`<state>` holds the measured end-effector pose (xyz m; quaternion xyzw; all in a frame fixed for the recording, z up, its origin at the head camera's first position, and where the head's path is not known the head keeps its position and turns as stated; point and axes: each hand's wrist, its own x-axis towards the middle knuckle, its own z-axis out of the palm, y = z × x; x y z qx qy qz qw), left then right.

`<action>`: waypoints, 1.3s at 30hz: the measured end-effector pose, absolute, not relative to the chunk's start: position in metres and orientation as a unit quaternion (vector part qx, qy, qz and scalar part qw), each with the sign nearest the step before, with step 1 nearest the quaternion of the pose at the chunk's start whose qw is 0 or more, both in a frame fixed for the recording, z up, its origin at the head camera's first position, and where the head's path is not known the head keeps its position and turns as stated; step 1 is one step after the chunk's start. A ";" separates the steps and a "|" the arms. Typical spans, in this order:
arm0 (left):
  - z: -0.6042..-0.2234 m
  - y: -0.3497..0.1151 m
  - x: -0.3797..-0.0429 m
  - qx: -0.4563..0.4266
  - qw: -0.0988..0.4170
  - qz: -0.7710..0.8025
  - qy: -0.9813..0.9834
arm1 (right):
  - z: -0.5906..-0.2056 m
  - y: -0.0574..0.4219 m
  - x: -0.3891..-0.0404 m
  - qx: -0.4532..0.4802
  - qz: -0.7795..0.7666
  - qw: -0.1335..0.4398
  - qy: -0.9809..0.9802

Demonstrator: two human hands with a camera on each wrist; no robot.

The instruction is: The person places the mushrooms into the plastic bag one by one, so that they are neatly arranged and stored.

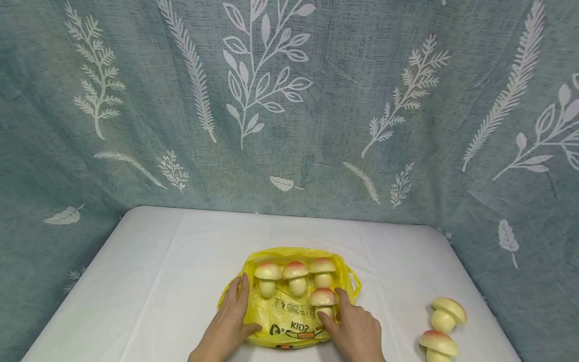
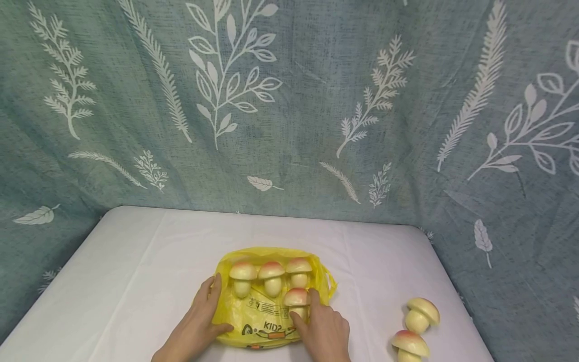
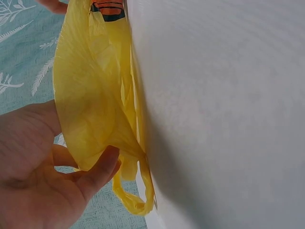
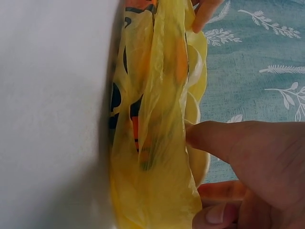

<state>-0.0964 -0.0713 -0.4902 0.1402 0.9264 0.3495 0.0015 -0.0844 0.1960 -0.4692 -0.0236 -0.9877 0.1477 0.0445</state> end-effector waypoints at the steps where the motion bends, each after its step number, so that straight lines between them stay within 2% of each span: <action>1: -0.490 -0.071 -0.097 0.140 0.001 0.349 0.927 | -0.469 0.196 -0.084 -0.024 0.149 0.046 -0.988; 10: -0.491 -0.072 -0.097 0.143 -0.006 0.345 0.928 | -0.462 0.196 -0.079 -0.028 0.175 0.075 -0.981; 17: -0.491 -0.072 -0.098 0.147 -0.009 0.349 0.926 | -0.456 0.206 -0.072 -0.022 0.215 0.151 -0.965; 31: -0.491 -0.072 -0.098 0.141 0.001 0.342 0.929 | -0.450 0.257 -0.055 -0.121 0.197 0.247 -0.941; 39: -0.490 -0.071 -0.099 0.139 0.006 0.344 0.929 | -0.453 0.296 -0.041 -0.158 0.207 0.276 -0.925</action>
